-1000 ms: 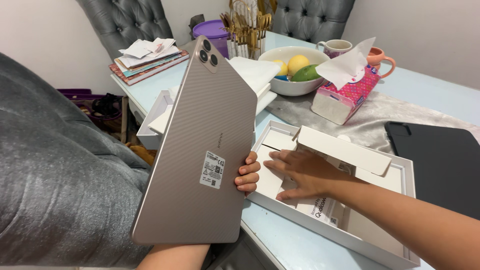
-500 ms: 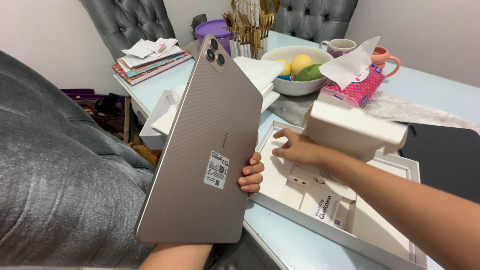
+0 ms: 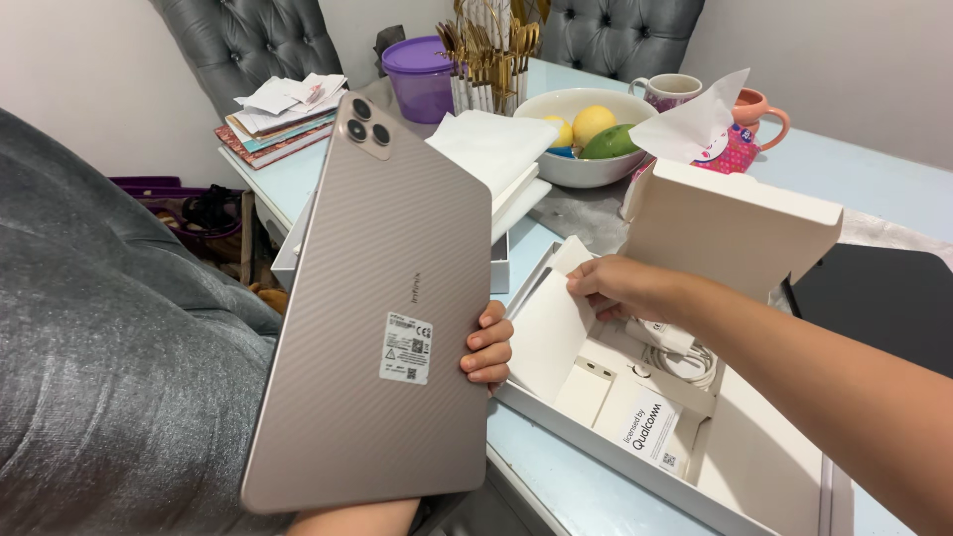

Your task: The person unboxes a new tablet, removes the tablet from its protective sleeve, and attaches a black folio case. They handle the tablet, case, charging cable, and power adapter, then place the items on the table and carry them to another room.

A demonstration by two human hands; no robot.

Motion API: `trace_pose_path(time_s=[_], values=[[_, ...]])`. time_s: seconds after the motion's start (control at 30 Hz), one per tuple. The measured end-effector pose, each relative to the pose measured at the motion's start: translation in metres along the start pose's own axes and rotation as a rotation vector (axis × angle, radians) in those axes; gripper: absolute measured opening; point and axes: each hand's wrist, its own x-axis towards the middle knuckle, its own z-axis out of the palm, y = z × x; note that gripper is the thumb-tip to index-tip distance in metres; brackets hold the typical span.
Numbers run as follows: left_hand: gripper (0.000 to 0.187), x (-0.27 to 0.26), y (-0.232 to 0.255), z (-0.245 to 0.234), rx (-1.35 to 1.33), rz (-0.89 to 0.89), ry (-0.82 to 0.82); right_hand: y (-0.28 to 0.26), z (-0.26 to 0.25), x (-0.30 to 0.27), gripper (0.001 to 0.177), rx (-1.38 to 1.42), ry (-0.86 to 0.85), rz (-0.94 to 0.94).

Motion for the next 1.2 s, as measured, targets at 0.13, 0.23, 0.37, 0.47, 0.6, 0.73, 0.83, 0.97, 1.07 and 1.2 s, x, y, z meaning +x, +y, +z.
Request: trace_pose_path(time_s=[0.13,0.23,0.37,0.47,0.6,0.73,0.83,0.97,1.07,1.2], values=[[0.067,0.003,0.012,-0.017,0.011,-0.027,-0.111,0.017,-0.014,-0.009,0.021,0.136,-0.003,-0.097],[0.064,0.006,0.022,-0.028,0.048,-0.053,-0.213,0.041,-0.02,-0.008,0.017,0.28,0.028,-0.2],[0.067,0.007,0.025,-0.028,0.064,-0.049,-0.231,0.065,-0.017,-0.007,0.019,0.459,0.138,-0.235],[0.069,0.007,0.024,-0.019,0.09,-0.064,-0.196,0.067,-0.011,-0.01,0.024,0.438,0.18,-0.272],[0.068,0.007,0.014,-0.008,0.093,-0.088,-0.185,0.053,-0.006,-0.022,0.032,0.094,0.273,-0.337],[0.063,0.009,0.009,-0.007,0.111,-0.123,-0.245,0.035,-0.027,-0.051,0.036,-0.199,0.286,-0.223],[0.06,0.014,0.006,-0.01,0.13,-0.144,-0.272,0.036,-0.05,-0.088,0.032,-0.322,0.252,-0.171],[0.055,0.02,0.003,-0.011,0.141,-0.172,-0.312,0.064,-0.051,-0.141,0.021,-0.732,0.296,-0.079],[0.051,0.023,0.003,-0.004,0.139,-0.169,-0.38,0.083,-0.04,-0.169,0.035,-0.796,0.291,-0.084],[0.049,0.019,0.004,0.014,0.151,-0.134,-0.382,0.091,-0.029,-0.174,0.033,-0.825,0.419,-0.137]])
